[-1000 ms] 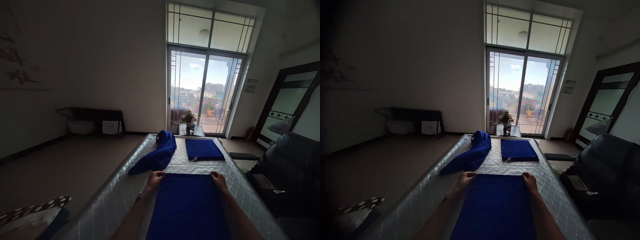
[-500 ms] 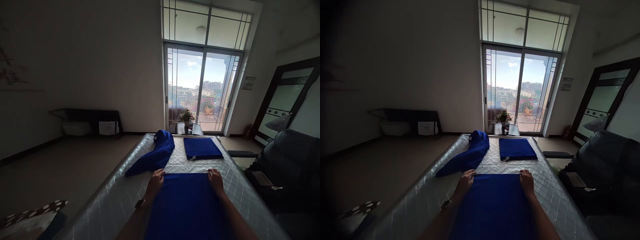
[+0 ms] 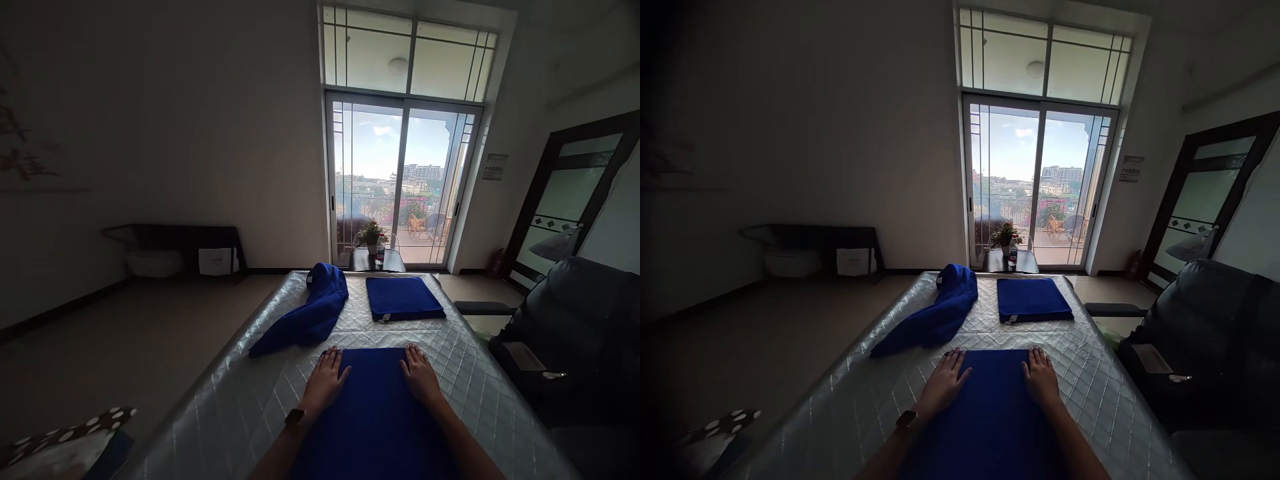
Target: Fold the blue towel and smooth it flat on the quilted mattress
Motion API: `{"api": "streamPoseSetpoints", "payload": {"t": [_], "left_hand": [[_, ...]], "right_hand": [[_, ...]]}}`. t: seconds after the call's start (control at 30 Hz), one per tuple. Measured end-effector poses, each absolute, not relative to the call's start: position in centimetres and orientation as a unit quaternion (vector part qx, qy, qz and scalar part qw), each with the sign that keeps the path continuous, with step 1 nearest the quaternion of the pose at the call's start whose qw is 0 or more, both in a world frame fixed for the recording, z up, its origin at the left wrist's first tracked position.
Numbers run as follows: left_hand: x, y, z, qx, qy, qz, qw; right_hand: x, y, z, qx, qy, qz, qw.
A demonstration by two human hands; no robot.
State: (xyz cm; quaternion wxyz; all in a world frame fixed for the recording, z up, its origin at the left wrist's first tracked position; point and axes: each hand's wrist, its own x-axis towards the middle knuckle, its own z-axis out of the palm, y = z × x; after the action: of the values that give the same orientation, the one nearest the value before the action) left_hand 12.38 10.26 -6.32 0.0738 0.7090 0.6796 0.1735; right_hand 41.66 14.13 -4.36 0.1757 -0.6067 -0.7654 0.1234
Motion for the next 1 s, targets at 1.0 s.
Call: {"api": "streamPoseSetpoints", "payload": {"t": [1.0], "left_hand": [[13.3,10.1,-6.7,0.683,0.705,0.180,0.065]], "right_hand": [[42.1,14.8,-5.8,-0.618,-0.763,0.104,0.161]]}}
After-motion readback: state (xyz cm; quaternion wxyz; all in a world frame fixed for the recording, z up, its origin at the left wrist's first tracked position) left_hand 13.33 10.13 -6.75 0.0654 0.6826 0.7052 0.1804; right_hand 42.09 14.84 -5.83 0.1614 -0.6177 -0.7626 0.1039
